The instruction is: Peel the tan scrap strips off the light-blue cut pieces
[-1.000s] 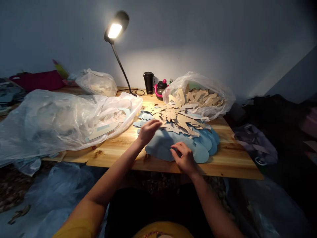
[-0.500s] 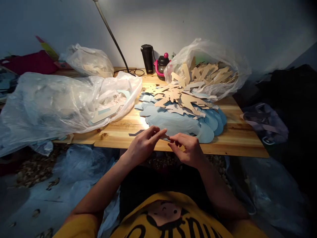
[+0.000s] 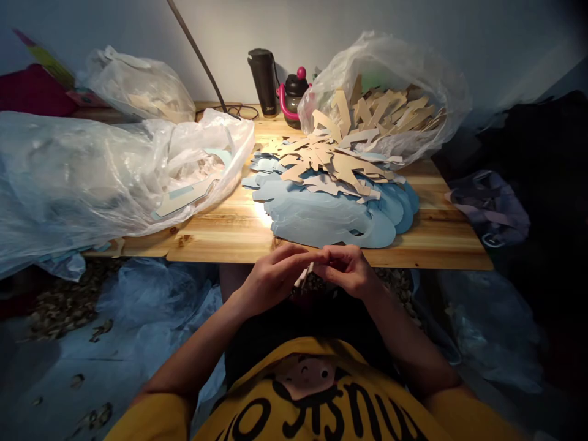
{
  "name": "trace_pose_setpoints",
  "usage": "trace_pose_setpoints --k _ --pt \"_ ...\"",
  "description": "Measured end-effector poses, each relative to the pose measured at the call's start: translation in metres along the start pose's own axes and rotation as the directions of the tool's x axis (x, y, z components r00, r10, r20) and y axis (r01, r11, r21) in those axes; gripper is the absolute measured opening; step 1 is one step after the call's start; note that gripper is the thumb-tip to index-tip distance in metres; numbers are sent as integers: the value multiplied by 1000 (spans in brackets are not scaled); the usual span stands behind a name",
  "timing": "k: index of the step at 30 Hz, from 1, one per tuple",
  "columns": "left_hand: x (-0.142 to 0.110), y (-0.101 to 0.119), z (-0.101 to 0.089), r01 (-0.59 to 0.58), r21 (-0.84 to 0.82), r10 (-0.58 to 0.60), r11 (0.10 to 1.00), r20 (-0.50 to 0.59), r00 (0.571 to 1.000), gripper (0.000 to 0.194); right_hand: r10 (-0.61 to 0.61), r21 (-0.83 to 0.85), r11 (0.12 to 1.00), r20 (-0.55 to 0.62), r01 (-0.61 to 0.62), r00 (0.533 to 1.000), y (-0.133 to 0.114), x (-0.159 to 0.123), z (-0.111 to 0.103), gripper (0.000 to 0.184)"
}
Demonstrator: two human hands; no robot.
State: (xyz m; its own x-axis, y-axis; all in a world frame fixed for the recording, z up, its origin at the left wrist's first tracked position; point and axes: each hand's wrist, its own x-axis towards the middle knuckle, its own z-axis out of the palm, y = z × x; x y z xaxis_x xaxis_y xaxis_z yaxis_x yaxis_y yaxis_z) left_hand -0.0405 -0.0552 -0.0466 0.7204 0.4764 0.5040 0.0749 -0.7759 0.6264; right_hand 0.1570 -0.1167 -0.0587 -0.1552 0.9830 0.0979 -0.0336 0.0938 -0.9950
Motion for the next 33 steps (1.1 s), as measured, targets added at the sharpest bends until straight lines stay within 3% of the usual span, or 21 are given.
trace_pose_setpoints --k 6,10,14,19,24,27,29,31,33 --pt "-2 -3 5 52 -83 -51 995 15 999 26 81 207 974 38 -88 996 15 2 5 31" --pt "-7 -6 4 89 -73 -92 993 -45 995 13 108 279 953 56 -120 993 26 1 6 34" --pt "-18 -10 1 21 67 -7 998 -195 981 11 106 258 964 -132 -69 985 32 -1 4 36" --pt "-37 -14 7 -26 365 172 931 -373 912 12 26 186 981 -375 47 927 35 -5 5 33" --pt "-46 -19 6 -9 378 172 926 -400 900 13 238 465 885 -453 1 859 39 -9 -4 30" --pt "-50 -21 1 -13 249 112 969 -390 914 20 288 571 820 -471 40 834 44 -11 -16 31" --pt "-52 -23 -2 38 145 23 989 -398 917 22 235 546 830 -529 115 816 47 -12 -23 33" --pt "-54 -25 -2 126 45 -95 991 -420 902 18 105 415 887 -612 205 784 49 -13 -28 36" --pt "-54 -28 -1 238 -68 -243 969 -431 869 11 -84 162 958 -634 239 769 48 -16 -32 35"
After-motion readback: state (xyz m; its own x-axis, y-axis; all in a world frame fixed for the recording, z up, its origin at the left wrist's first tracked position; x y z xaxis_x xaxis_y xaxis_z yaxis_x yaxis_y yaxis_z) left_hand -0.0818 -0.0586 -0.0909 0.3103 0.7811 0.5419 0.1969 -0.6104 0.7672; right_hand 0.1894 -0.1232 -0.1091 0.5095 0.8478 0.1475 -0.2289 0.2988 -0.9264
